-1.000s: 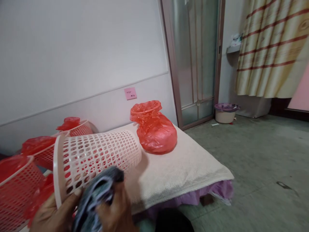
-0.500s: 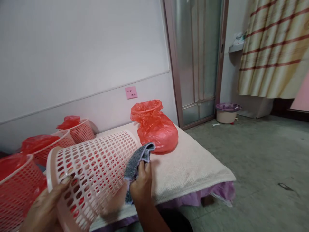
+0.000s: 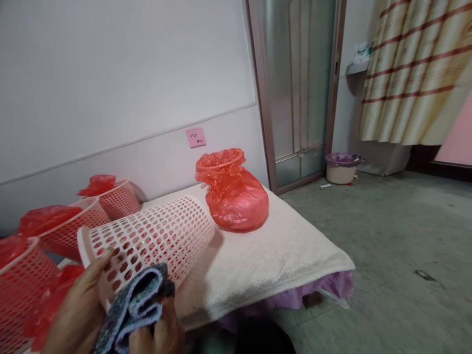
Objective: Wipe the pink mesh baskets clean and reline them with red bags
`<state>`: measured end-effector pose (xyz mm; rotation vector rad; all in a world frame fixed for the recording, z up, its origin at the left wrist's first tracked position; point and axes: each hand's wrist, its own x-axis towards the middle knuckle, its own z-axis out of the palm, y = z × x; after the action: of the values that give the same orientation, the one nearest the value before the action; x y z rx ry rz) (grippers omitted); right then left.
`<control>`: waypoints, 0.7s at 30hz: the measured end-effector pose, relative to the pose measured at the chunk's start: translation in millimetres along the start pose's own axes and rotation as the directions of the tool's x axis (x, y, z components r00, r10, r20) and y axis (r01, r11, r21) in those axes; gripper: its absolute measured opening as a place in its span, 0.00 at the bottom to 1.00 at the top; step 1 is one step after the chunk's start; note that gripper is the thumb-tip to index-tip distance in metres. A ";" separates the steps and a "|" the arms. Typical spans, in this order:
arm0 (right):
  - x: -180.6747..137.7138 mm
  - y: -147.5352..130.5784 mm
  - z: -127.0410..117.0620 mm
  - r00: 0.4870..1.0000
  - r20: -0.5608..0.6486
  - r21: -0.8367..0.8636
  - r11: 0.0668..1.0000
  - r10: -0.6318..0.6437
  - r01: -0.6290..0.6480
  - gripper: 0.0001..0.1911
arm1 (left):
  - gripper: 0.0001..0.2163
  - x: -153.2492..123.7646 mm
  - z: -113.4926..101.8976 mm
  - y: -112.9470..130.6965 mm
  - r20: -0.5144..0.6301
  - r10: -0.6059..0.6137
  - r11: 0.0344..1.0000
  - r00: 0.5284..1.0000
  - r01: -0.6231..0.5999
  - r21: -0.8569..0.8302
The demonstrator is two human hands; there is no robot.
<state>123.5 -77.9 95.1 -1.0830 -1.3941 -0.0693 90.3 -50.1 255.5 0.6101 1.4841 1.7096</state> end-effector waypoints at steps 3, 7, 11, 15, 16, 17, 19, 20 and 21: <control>18.0 7.6 -18.8 0.986 0.163 0.015 1.000 0.011 -0.014 0.22 | 0.11 -5.3 7.0 -8.1 0.033 0.041 0.999 0.999 -0.041 0.026; 40.7 13.6 -35.0 0.973 0.232 0.240 0.970 -0.007 -0.050 0.27 | 0.13 -15.3 16.4 -8.6 0.101 0.088 0.995 0.991 -0.092 0.036; 60.2 23.8 -38.0 0.978 0.207 0.453 0.886 0.005 -0.100 0.23 | 0.17 -18.5 11.8 -9.3 0.168 0.136 0.958 0.976 -0.173 0.228; 70.0 39.9 -42.7 0.967 0.241 0.509 0.838 0.079 -0.196 0.21 | 0.25 -15.4 -16.6 -36.7 0.397 0.118 0.940 0.910 -0.231 0.252; 69.7 43.8 -43.8 0.969 0.224 0.525 0.824 0.109 -0.214 0.23 | 0.28 -12.9 -27.0 -47.8 0.478 0.118 0.919 0.870 -0.278 0.279; 68.9 47.2 -44.5 0.971 0.192 0.543 0.809 0.143 -0.226 0.25 | 0.29 -9.5 -38.2 -59.5 0.552 0.133 0.876 0.823 -0.358 0.323; 68.0 52.0 -44.8 0.970 0.115 0.571 0.785 0.213 -0.240 0.28 | 0.34 0.6 -60.2 -81.3 0.710 0.152 0.705 0.688 -0.579 0.410; 69.1 53.4 -44.6 0.965 0.113 0.577 0.775 0.237 -0.258 0.26 | 0.34 6.6 -69.9 -89.6 0.787 0.151 0.579 0.599 -0.699 0.421; 71.4 54.3 -44.5 0.959 0.142 0.584 0.762 0.244 -0.280 0.23 | 0.32 12.6 -77.9 -95.5 0.837 0.137 0.462 0.530 -0.781 0.420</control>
<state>208.2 -37.9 130.4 -0.7270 -1.1748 0.5855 45.7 -84.9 145.3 2.1577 1.4176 0.8105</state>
